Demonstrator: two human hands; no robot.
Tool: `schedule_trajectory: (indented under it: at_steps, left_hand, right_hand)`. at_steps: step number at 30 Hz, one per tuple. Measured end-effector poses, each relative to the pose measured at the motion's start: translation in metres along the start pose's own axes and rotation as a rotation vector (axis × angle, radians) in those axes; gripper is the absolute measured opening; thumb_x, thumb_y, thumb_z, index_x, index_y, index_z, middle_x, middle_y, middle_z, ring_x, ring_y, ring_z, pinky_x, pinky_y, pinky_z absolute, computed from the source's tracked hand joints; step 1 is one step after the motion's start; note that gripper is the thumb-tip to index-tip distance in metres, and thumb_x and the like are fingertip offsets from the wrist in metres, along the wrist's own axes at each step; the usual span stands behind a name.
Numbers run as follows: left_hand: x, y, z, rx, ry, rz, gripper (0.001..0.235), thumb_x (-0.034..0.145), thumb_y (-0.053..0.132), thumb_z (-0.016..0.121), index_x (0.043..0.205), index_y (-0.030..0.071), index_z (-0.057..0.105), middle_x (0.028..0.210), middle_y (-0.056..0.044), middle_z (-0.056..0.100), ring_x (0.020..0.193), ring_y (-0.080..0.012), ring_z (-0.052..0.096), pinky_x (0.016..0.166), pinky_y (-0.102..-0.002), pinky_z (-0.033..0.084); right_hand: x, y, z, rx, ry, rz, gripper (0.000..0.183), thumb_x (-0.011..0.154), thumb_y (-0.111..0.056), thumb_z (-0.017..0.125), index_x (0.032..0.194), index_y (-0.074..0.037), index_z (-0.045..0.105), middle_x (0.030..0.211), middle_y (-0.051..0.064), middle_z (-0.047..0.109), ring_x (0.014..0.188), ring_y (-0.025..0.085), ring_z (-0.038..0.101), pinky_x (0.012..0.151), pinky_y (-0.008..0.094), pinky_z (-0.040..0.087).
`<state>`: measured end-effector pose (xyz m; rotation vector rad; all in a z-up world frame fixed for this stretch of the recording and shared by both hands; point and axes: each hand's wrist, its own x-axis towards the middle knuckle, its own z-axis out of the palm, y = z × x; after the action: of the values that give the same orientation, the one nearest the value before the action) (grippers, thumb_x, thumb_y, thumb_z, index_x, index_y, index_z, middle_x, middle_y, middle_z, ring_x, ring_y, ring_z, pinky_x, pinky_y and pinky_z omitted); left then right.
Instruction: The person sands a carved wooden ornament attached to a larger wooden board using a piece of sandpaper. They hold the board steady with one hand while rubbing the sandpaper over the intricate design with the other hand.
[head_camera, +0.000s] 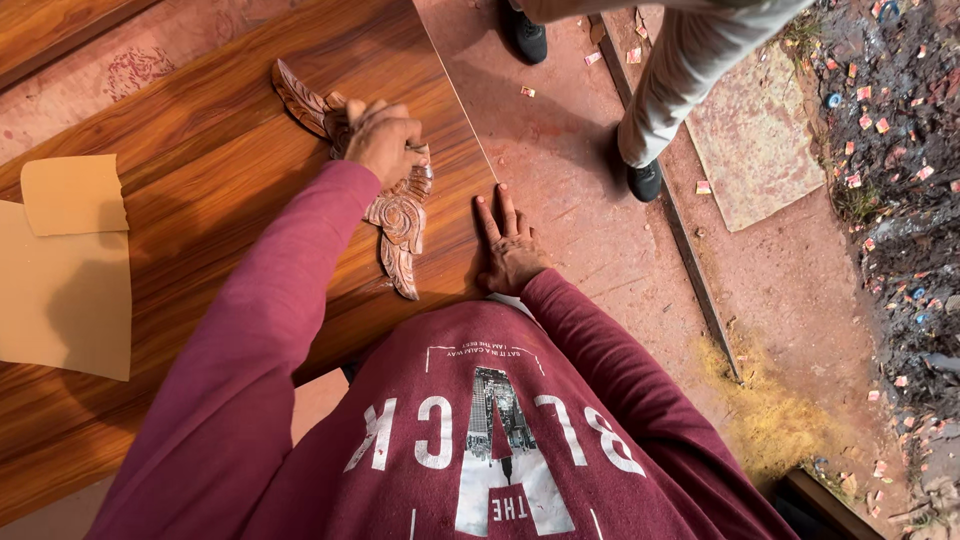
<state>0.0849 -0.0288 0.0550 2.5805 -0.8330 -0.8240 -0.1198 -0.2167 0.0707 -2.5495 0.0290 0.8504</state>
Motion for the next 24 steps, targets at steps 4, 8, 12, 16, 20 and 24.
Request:
schedule_trajectory:
  at_steps: [4, 8, 12, 16, 20, 24]
  left_hand:
    - [-0.014, 0.028, -0.018, 0.271, -0.208, 0.184, 0.026, 0.068, 0.032, 0.089, 0.083, 0.019, 0.072, 0.089, 0.002, 0.061, 0.094, -0.0185, 0.05, 0.104, -0.043, 0.033]
    - [-0.014, 0.015, -0.028, -0.272, 0.212, -0.236, 0.022, 0.099, 0.027, 0.076, 0.092, 0.009, 0.066, 0.097, -0.007, 0.07, 0.095, -0.0199, 0.064, 0.092, -0.042, 0.055]
    - [-0.047, 0.003, 0.014, -0.493, 0.362, -0.183, 0.016, 0.099, 0.005, 0.056, 0.107, 0.012, 0.068, 0.123, -0.009, 0.072, 0.11, -0.0144, 0.07, 0.087, -0.039, 0.065]
    - [-0.082, -0.003, 0.065, 0.041, 0.509, 0.05, 0.026, 0.096, 0.008, 0.063, 0.12, 0.008, 0.073, 0.118, -0.007, 0.074, 0.095, -0.022, 0.066, 0.089, -0.038, 0.058]
    - [-0.102, 0.003, 0.101, 0.25, 0.543, 0.146, 0.034, 0.104, 0.013, 0.064, 0.137, 0.01, 0.069, 0.12, -0.002, 0.072, 0.083, -0.0213, 0.063, 0.079, -0.035, 0.055]
    - [-0.108, 0.005, 0.123, 0.258, 0.525, 0.081, 0.047, 0.091, 0.009, 0.06, 0.137, 0.01, 0.067, 0.143, -0.006, 0.066, 0.07, -0.0195, 0.066, 0.073, -0.037, 0.057]
  right_hand:
    - [-0.004, -0.005, -0.006, -0.055, -0.038, 0.009, 0.134, 0.066, -0.042, 0.086, 0.163, -0.02, -0.005, 0.166, 0.028, -0.011, 0.142, 0.05, 0.031, 0.113, 0.057, 0.037]
    - [0.001, -0.005, -0.006, -0.046, -0.053, 0.019, 0.134, 0.067, -0.041, 0.085, 0.163, -0.019, -0.006, 0.167, 0.027, -0.012, 0.143, 0.049, 0.03, 0.112, 0.056, 0.039]
    - [0.001, -0.006, -0.008, -0.043, -0.026, 0.003, 0.136, 0.064, -0.041, 0.086, 0.163, -0.018, -0.005, 0.166, 0.027, -0.012, 0.144, 0.049, 0.029, 0.112, 0.056, 0.039]
    - [-0.001, -0.004, -0.003, -0.031, -0.001, -0.013, 0.136, 0.063, -0.041, 0.086, 0.163, -0.016, -0.003, 0.167, 0.027, -0.01, 0.141, 0.048, 0.033, 0.112, 0.055, 0.039]
    - [-0.003, -0.001, 0.002, -0.037, 0.067, -0.059, 0.136, 0.062, -0.04, 0.087, 0.162, -0.014, -0.001, 0.166, 0.029, -0.008, 0.138, 0.05, 0.034, 0.11, 0.056, 0.04]
    - [-0.001, -0.001, 0.0, 0.016, 0.058, -0.058, 0.139, 0.06, -0.039, 0.089, 0.163, -0.014, -0.002, 0.165, 0.031, -0.009, 0.14, 0.05, 0.033, 0.108, 0.055, 0.042]
